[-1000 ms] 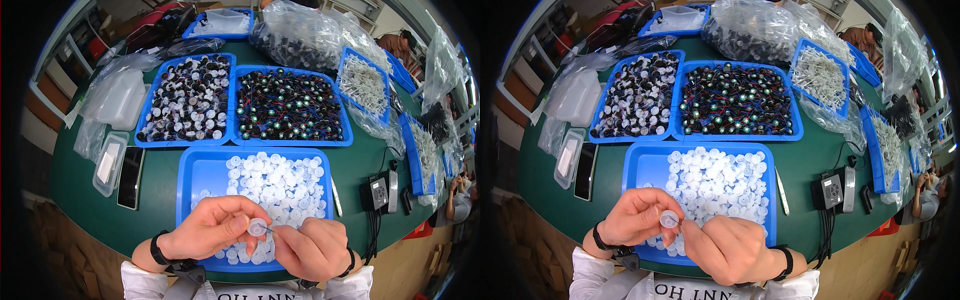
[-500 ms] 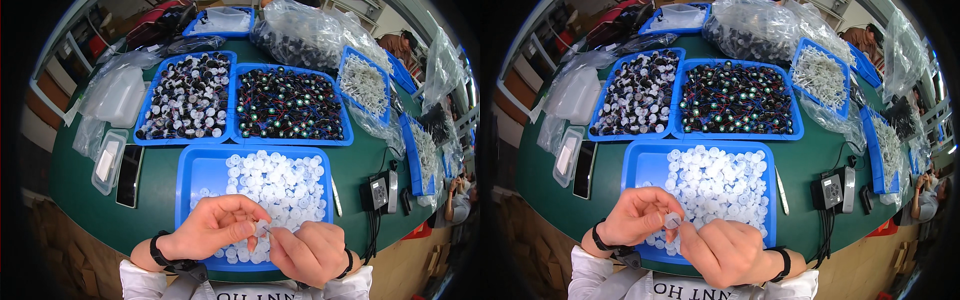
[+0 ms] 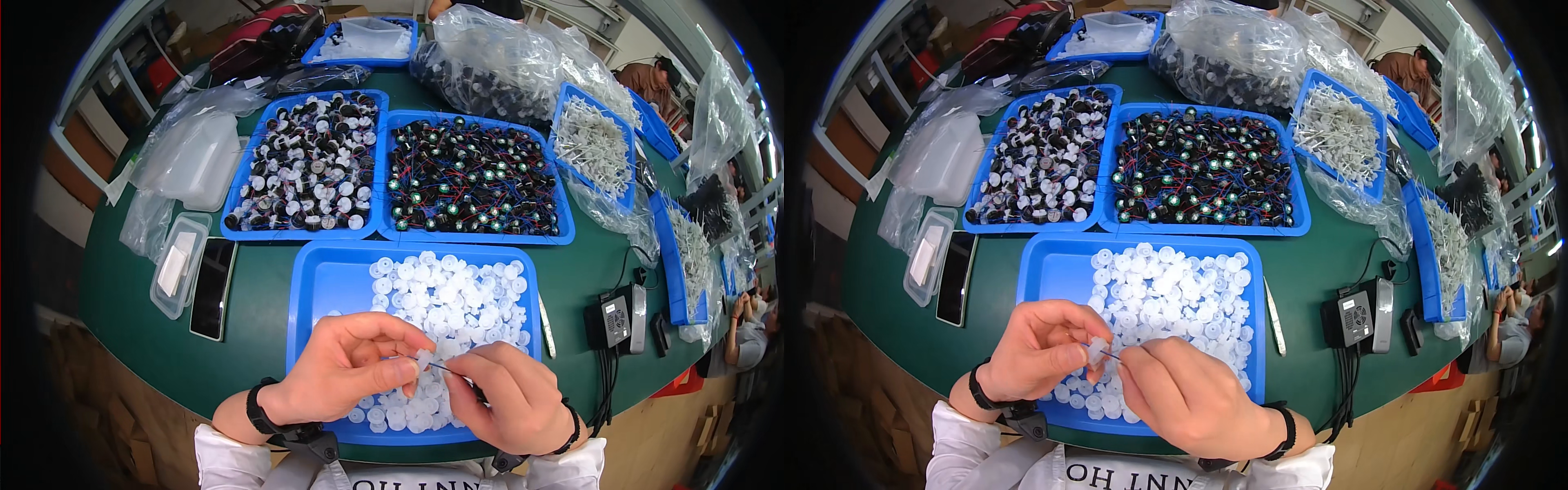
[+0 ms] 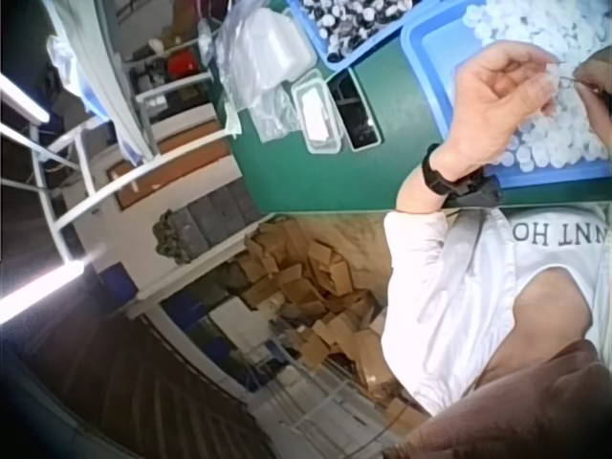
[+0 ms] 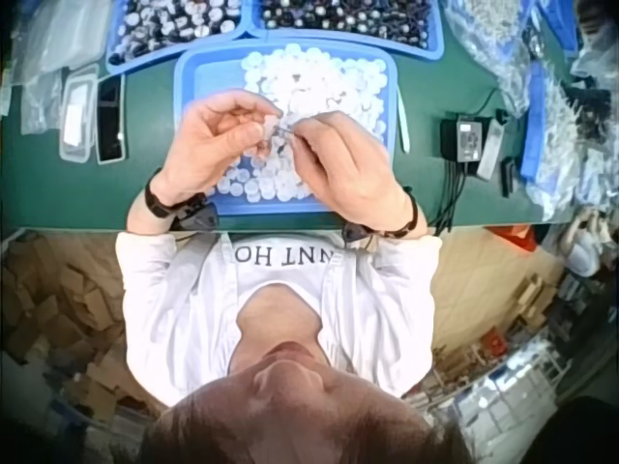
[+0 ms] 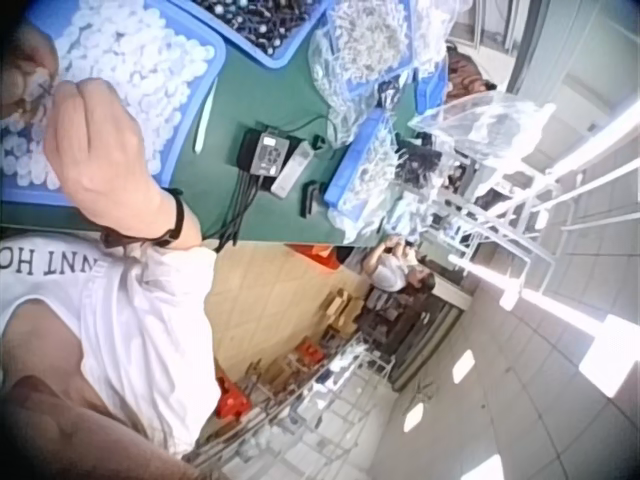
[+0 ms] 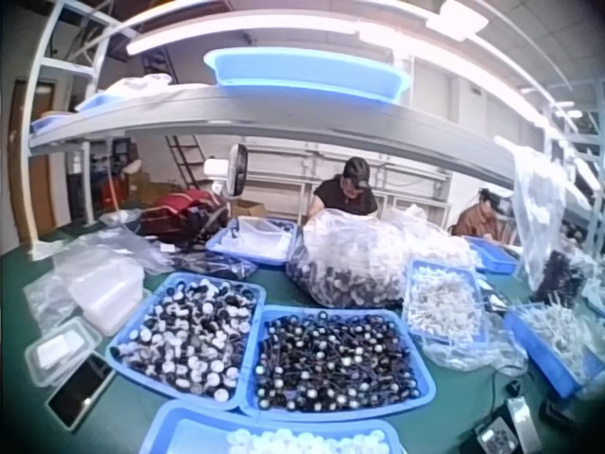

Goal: Assembling small plastic housings with LED components and internal wiring on a workbench.

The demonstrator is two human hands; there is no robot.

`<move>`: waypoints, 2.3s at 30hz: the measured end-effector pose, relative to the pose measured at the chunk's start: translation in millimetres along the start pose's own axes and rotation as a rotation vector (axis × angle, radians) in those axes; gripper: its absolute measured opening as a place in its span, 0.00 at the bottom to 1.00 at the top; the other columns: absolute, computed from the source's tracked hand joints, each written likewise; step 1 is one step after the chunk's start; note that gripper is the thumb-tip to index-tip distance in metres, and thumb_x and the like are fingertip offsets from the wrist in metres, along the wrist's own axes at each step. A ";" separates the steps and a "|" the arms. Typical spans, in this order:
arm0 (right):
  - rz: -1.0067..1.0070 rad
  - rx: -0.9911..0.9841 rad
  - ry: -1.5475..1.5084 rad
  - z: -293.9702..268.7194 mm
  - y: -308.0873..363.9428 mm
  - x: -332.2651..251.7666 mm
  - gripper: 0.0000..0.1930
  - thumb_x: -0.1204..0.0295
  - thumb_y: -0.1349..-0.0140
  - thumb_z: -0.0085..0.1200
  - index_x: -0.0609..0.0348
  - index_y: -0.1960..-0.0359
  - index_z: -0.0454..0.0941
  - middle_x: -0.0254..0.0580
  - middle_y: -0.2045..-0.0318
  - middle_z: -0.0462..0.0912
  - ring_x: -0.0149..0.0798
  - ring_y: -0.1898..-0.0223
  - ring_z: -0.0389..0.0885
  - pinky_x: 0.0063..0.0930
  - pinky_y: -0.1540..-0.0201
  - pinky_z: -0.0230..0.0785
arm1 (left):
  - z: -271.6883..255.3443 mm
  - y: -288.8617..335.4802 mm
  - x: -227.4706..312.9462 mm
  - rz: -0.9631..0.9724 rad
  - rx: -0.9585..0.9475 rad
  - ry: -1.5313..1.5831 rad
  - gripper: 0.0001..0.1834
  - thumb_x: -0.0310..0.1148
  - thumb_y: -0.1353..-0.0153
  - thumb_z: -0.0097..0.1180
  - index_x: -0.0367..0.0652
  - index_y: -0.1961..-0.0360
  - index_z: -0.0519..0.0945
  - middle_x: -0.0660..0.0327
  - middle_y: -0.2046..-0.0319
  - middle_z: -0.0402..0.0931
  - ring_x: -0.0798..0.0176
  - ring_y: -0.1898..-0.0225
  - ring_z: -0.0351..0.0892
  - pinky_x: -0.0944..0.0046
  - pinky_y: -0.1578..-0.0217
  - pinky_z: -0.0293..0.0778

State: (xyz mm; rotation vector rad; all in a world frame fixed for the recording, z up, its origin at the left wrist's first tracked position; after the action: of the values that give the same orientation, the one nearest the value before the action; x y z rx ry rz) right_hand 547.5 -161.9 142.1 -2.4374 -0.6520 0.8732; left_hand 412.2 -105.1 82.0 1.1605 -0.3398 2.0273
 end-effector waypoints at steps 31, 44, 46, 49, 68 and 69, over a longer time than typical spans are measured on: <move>-0.010 0.086 0.032 1.4 0.2 -0.3 0.09 0.82 0.57 0.56 0.71 0.72 0.72 0.47 0.75 0.74 0.38 0.79 0.75 0.24 0.80 0.70 | 1.7 -2.9 -14.2 -0.120 -0.024 0.300 0.15 0.29 0.42 0.51 0.27 0.57 0.70 0.51 0.68 0.74 0.62 0.68 0.75 0.65 0.67 0.73; -0.057 0.111 0.184 9.6 6.7 -4.7 0.09 0.78 0.55 0.55 0.69 0.72 0.72 0.44 0.74 0.74 0.33 0.80 0.75 0.18 0.86 0.64 | 1.1 -2.0 -18.7 -0.062 -0.015 0.144 0.15 0.24 0.44 0.53 0.26 0.57 0.70 0.48 0.61 0.72 0.59 0.64 0.77 0.64 0.66 0.75; -0.051 0.100 0.158 9.3 6.4 -3.0 0.09 0.78 0.55 0.56 0.69 0.72 0.72 0.45 0.74 0.74 0.34 0.79 0.75 0.18 0.85 0.65 | 1.7 -2.0 -17.1 -0.050 0.026 0.155 0.15 0.22 0.46 0.53 0.26 0.57 0.71 0.47 0.58 0.70 0.59 0.62 0.76 0.64 0.65 0.76; -0.024 0.099 0.075 7.3 3.4 -2.1 0.09 0.79 0.56 0.56 0.69 0.71 0.72 0.45 0.73 0.74 0.35 0.78 0.76 0.20 0.83 0.68 | 4.5 -1.0 -11.8 -0.025 -0.007 0.128 0.15 0.21 0.48 0.55 0.27 0.58 0.72 0.46 0.58 0.70 0.59 0.61 0.76 0.65 0.64 0.77; 0.227 -0.038 -0.548 -1.5 -9.1 7.2 0.15 0.80 0.54 0.59 0.69 0.64 0.69 0.49 0.64 0.76 0.38 0.71 0.79 0.24 0.69 0.73 | 15.4 6.7 23.6 0.603 0.052 -0.561 0.17 0.18 0.57 0.63 0.30 0.62 0.77 0.53 0.64 0.73 0.65 0.67 0.75 0.70 0.70 0.75; 0.216 -0.038 -0.546 2.5 -8.0 6.6 0.15 0.80 0.54 0.59 0.69 0.64 0.69 0.49 0.64 0.76 0.38 0.71 0.79 0.24 0.69 0.73 | 20.8 10.9 28.2 0.696 0.097 -0.774 0.17 0.19 0.59 0.64 0.31 0.64 0.77 0.53 0.67 0.73 0.64 0.70 0.75 0.70 0.73 0.74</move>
State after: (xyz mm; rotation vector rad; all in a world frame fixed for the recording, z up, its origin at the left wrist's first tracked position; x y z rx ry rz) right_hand 548.1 -151.2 141.9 -2.3335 -0.5918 1.6567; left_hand 408.8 -110.4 118.2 2.0822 -1.1664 2.0562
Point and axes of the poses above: each hand's wrist, its own y-axis away from the middle knuckle, its own z-axis out of the palm, x = y × z, the point moved 5 cm from there along -y, towards the middle knuckle
